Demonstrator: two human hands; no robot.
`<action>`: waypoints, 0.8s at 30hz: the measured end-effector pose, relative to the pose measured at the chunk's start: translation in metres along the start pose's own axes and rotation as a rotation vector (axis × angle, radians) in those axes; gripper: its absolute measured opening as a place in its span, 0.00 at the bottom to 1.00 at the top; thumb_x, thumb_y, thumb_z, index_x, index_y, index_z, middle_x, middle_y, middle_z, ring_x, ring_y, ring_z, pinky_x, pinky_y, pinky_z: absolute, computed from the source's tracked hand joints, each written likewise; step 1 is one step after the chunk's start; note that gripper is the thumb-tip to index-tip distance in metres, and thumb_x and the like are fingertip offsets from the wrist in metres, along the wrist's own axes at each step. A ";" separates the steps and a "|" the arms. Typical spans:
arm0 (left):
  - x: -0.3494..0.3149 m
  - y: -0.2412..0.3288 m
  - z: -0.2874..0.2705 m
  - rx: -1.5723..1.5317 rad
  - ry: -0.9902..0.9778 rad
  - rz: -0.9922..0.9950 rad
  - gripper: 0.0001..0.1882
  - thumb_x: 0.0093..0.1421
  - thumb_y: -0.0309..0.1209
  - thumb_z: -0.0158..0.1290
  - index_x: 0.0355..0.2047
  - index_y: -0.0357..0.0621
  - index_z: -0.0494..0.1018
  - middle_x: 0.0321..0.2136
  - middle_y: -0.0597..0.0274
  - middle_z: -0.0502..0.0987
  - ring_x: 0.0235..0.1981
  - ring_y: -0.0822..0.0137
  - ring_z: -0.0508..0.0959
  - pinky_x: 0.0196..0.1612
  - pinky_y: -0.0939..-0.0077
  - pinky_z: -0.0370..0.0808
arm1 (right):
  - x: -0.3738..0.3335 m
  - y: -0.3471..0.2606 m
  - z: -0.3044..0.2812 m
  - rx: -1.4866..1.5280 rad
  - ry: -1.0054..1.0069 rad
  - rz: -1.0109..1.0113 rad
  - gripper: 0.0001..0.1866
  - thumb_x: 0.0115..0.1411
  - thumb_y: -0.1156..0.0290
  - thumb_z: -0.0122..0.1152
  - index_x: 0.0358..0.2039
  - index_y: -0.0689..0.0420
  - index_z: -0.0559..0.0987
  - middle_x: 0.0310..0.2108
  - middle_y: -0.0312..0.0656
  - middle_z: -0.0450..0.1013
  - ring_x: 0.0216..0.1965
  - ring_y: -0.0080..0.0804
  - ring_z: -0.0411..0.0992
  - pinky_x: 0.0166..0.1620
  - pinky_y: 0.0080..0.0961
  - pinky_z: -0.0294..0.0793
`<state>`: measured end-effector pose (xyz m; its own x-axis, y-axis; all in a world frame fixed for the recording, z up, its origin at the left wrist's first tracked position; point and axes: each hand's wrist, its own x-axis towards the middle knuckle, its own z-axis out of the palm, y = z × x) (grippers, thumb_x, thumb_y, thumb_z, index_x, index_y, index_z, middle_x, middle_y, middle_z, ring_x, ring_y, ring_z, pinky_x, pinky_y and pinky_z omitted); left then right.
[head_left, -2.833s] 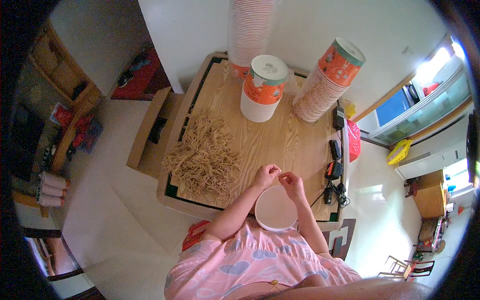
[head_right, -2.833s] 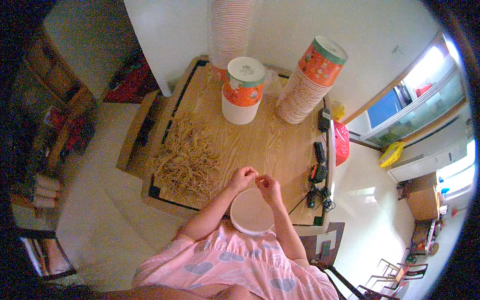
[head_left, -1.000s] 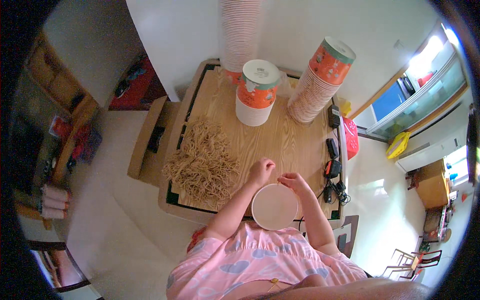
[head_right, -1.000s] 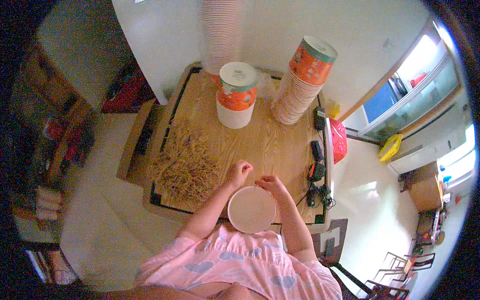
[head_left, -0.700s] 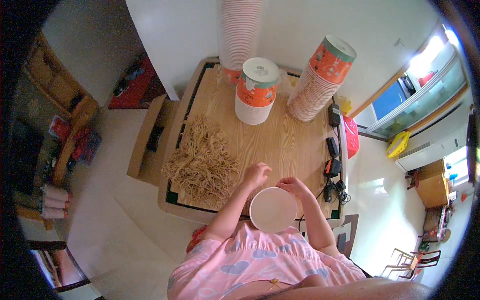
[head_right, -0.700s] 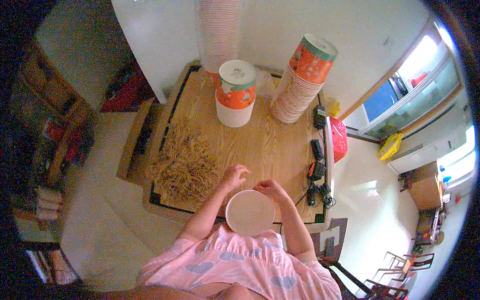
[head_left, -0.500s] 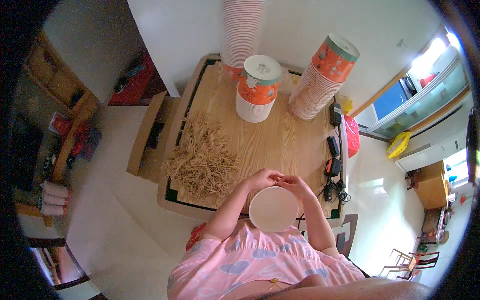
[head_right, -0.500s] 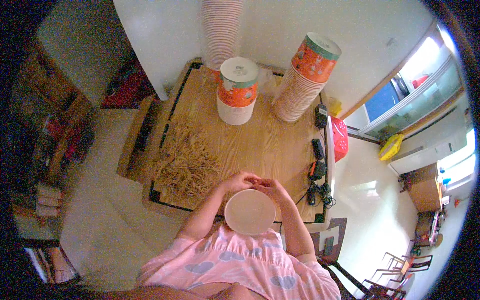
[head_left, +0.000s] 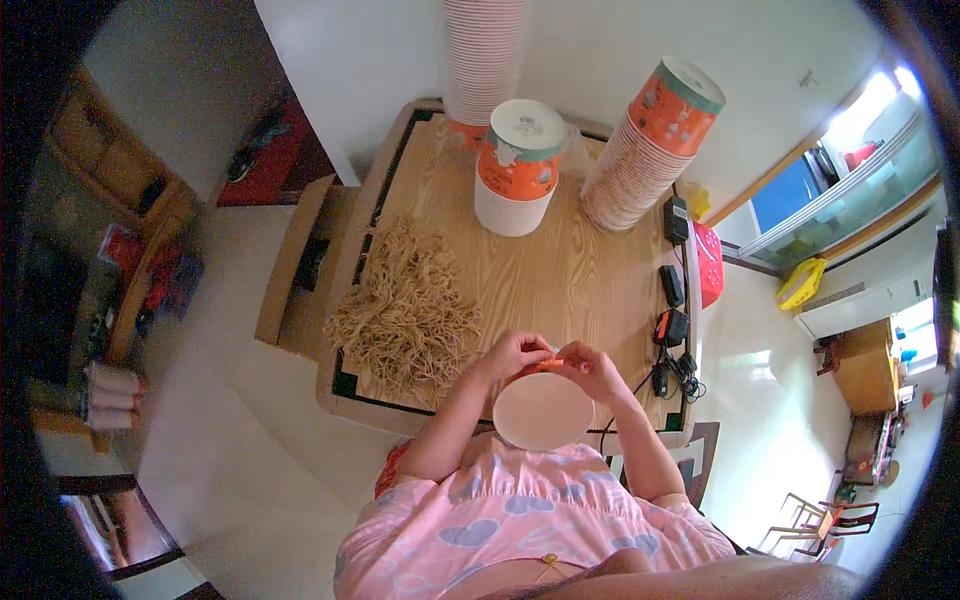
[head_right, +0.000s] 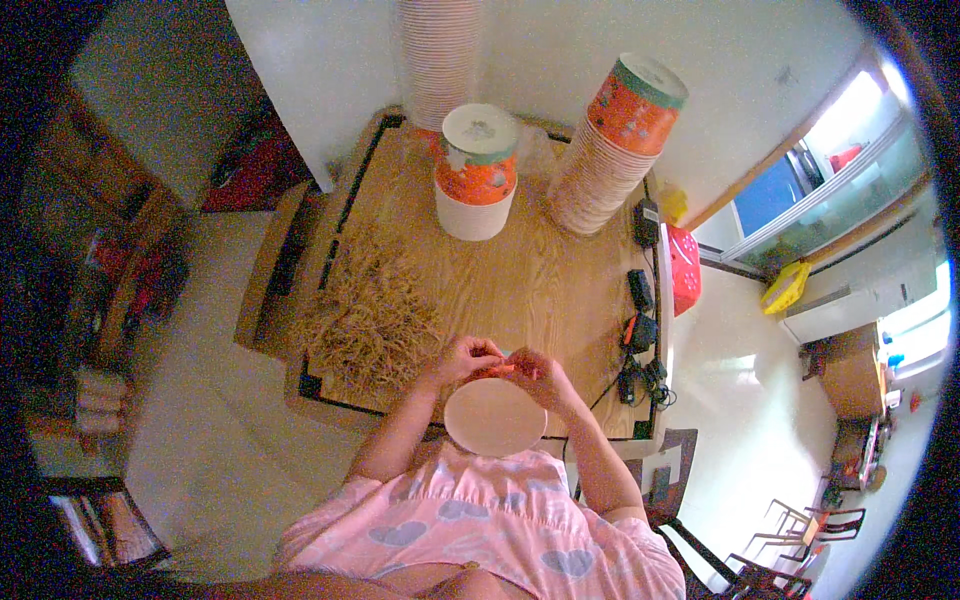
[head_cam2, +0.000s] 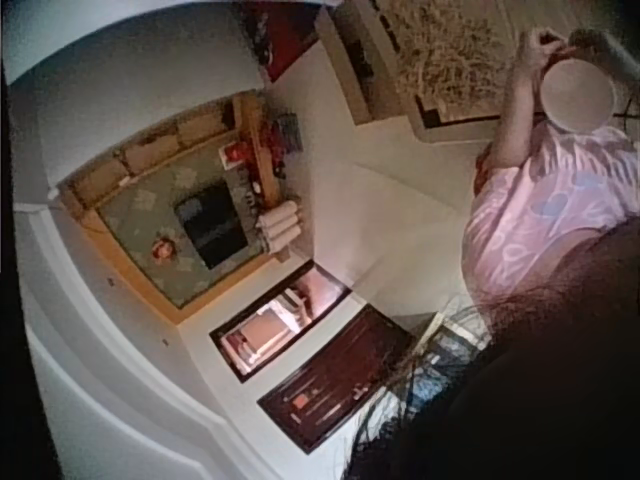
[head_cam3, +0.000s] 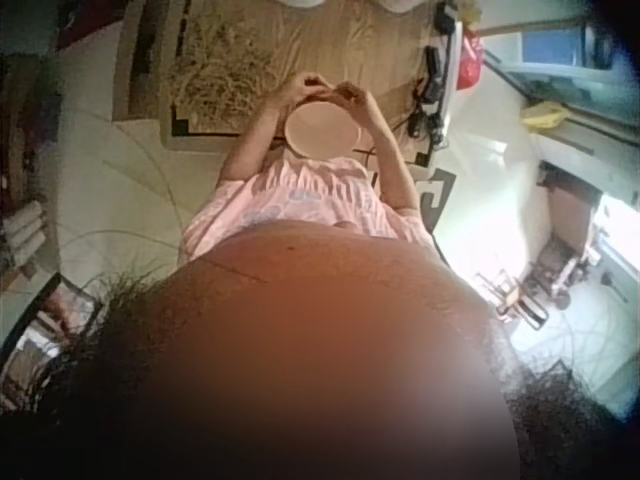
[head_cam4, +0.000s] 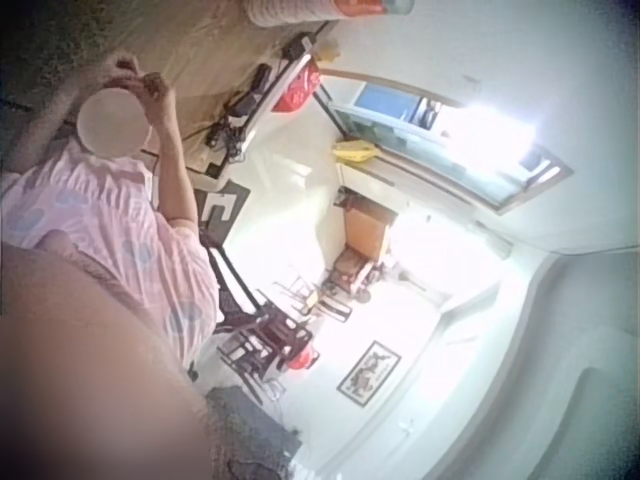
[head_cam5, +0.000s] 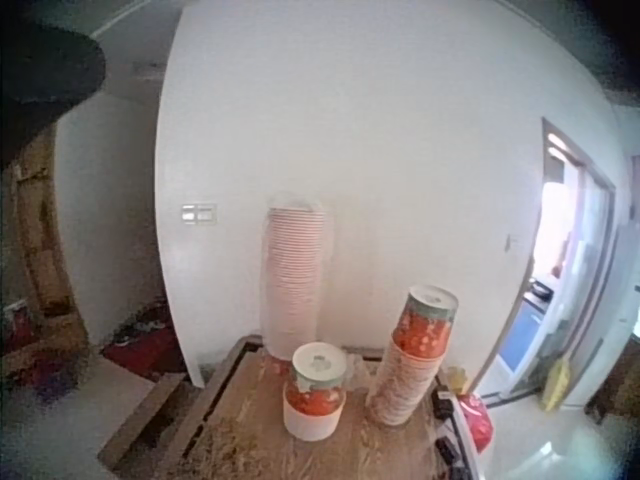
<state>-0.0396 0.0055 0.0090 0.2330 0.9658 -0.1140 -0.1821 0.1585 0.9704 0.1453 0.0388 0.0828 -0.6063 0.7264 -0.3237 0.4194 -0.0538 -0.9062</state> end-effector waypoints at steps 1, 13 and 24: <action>0.000 -0.009 -0.001 0.000 0.007 0.002 0.06 0.50 0.28 0.55 0.29 0.39 0.74 0.25 0.65 0.76 0.28 0.76 0.73 0.33 0.81 0.71 | -0.003 -0.002 0.002 -0.088 0.028 -0.079 0.10 0.49 0.67 0.62 0.28 0.59 0.74 0.22 0.32 0.70 0.26 0.21 0.65 0.30 0.19 0.66; -0.015 -0.011 0.000 -0.045 -0.022 -0.042 0.05 0.50 0.25 0.54 0.28 0.38 0.75 0.24 0.66 0.76 0.27 0.78 0.73 0.33 0.83 0.70 | -0.030 -0.017 0.011 -0.472 0.052 -0.337 0.12 0.45 0.75 0.58 0.33 0.58 0.70 0.31 0.46 0.67 0.36 0.47 0.66 0.38 0.36 0.68; -0.018 0.015 -0.009 -0.107 -0.189 0.001 0.06 0.48 0.27 0.57 0.27 0.38 0.76 0.24 0.66 0.75 0.28 0.77 0.73 0.33 0.82 0.69 | -0.031 -0.022 0.011 -0.544 0.087 -0.489 0.11 0.46 0.75 0.56 0.33 0.57 0.71 0.31 0.46 0.67 0.35 0.47 0.66 0.37 0.36 0.68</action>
<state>-0.0548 -0.0079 0.0240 0.4054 0.9121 -0.0613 -0.2807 0.1880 0.9412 0.1476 0.0100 0.1102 -0.7634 0.6334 0.1266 0.4042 0.6213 -0.6713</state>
